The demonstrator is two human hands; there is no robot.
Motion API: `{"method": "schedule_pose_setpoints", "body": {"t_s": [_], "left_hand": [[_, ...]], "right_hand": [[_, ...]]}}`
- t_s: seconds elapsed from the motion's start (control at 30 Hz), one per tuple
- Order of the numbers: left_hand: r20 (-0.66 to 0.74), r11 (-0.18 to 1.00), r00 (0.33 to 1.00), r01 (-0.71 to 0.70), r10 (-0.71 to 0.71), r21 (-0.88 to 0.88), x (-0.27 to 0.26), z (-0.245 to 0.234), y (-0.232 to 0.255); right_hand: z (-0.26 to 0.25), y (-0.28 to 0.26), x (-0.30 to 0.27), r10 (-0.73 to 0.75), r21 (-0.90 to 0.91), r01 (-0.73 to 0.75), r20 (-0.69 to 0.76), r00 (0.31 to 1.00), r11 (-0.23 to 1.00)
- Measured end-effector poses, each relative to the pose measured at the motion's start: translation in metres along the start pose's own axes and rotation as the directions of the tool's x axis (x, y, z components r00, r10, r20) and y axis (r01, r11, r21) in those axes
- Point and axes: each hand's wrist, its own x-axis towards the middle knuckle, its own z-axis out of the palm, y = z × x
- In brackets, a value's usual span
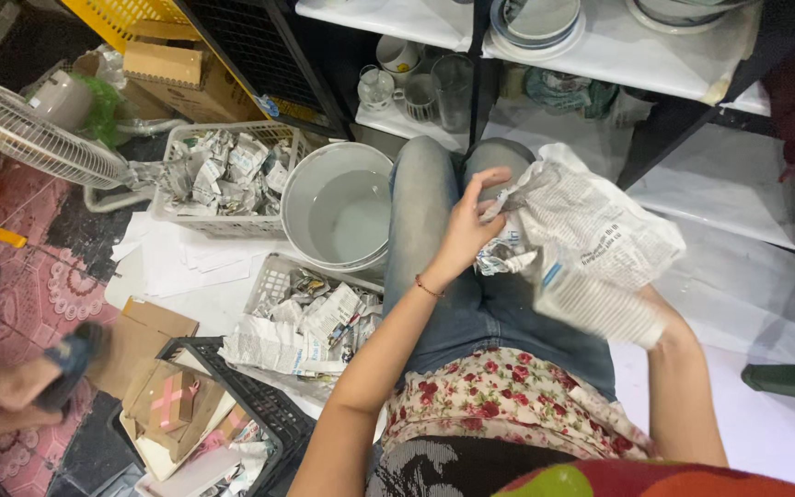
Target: The person sits on the floor and wraps individual ceramic dishes, including plates and bowls, in newspaper. They fold the paper around each item and place the wrapped dishes onto a nearby shelf.
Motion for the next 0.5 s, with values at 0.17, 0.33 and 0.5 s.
{"method": "schedule_pose_setpoints", "body": {"t_s": [0.17, 0.33, 0.5], "left_hand": [[0.27, 0.993, 0.957, 0.092, -0.109, 0.076, 0.017, -0.039, 0.01], [0.388, 0.985, 0.907, 0.171, -0.162, 0.012, 0.016, -0.067, -0.003], [0.483, 0.939, 0.828, 0.342, -0.285, -0.032, 0.009, -0.074, -0.012]], "right_hand": [[-0.032, -0.013, -0.006, -0.229, -0.595, 0.137, -0.082, 0.97, 0.792], [-0.058, 0.006, 0.008, -0.319, -0.546, 0.275, 0.015, 0.948, 0.791], [-0.083, 0.027, 0.021, -0.265, -0.5, 0.255, 0.054, 0.963, 0.827]]}}
